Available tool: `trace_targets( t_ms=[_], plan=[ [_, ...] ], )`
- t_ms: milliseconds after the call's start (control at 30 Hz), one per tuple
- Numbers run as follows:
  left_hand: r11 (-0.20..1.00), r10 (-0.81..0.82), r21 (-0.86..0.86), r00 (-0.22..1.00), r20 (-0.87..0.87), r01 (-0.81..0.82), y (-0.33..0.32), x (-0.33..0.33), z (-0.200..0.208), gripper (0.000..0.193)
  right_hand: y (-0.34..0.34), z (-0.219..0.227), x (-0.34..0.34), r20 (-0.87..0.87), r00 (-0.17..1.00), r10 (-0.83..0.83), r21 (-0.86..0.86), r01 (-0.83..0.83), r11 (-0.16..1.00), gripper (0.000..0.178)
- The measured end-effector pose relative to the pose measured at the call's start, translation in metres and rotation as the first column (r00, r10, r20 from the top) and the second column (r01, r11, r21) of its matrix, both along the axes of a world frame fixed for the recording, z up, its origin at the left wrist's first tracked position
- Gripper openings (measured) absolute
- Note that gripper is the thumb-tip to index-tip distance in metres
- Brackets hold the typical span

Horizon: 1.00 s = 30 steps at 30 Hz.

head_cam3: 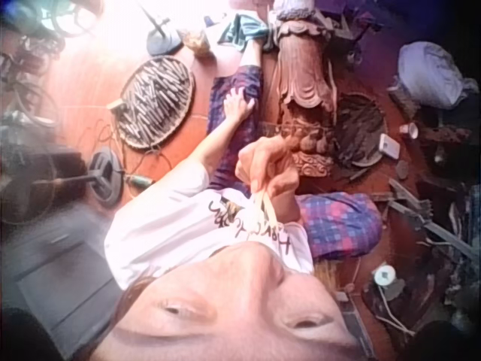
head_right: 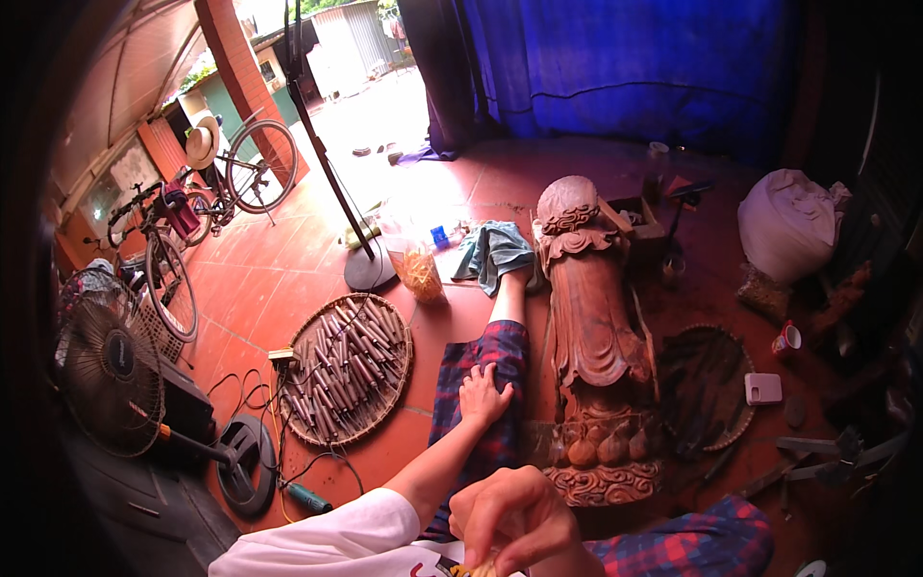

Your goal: The person sits on the floor and carves a large wooden sculpture using a chisel and mallet. They occasionally pause to inspect the work or handle a snack packet before resuming the carving process.

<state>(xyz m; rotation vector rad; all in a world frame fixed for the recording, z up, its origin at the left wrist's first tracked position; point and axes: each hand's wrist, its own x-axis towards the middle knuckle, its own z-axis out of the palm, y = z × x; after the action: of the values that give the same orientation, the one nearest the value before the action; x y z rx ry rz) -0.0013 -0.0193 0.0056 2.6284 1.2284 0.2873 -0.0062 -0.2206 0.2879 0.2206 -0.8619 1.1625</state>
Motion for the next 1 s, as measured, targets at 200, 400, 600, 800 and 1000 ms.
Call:
trace_targets(
  t_ms=[200, 400, 600, 800, 1000],
  plan=[
    [1.000, -0.006, 0.007, 1.000, 0.004, 0.006, 0.000, 0.000, 0.000, 0.067, -0.001, -0.002, 0.002, 0.008, 1.000, 0.020, 0.042, -0.020, 0.999, 0.027],
    [1.000, -0.006, 0.025, 1.000, 0.015, 0.005, 0.001, -0.001, -0.003, 0.067, 0.002, 0.001, 0.005, 0.022, 0.999, 0.041, 0.081, -0.043, 0.996, 0.027],
    [1.000, -0.002, -0.006, 1.000, -0.005, 0.002, 0.001, 0.001, 0.000, 0.068, -0.001, 0.002, 0.005, 0.027, 0.999, 0.018, 0.062, -0.019, 0.998, 0.026],
    [1.000, -0.003, 0.030, 1.000, 0.009, 0.003, 0.001, 0.000, -0.004, 0.068, -0.004, -0.001, 0.002, 0.012, 1.000, 0.001, 0.031, -0.002, 1.000, 0.026],
    [1.000, -0.002, 0.009, 1.000, 0.004, 0.002, 0.002, -0.001, -0.003, 0.069, -0.001, 0.003, 0.002, 0.013, 1.000, 0.009, 0.057, -0.009, 0.998, 0.026]
  ],
)
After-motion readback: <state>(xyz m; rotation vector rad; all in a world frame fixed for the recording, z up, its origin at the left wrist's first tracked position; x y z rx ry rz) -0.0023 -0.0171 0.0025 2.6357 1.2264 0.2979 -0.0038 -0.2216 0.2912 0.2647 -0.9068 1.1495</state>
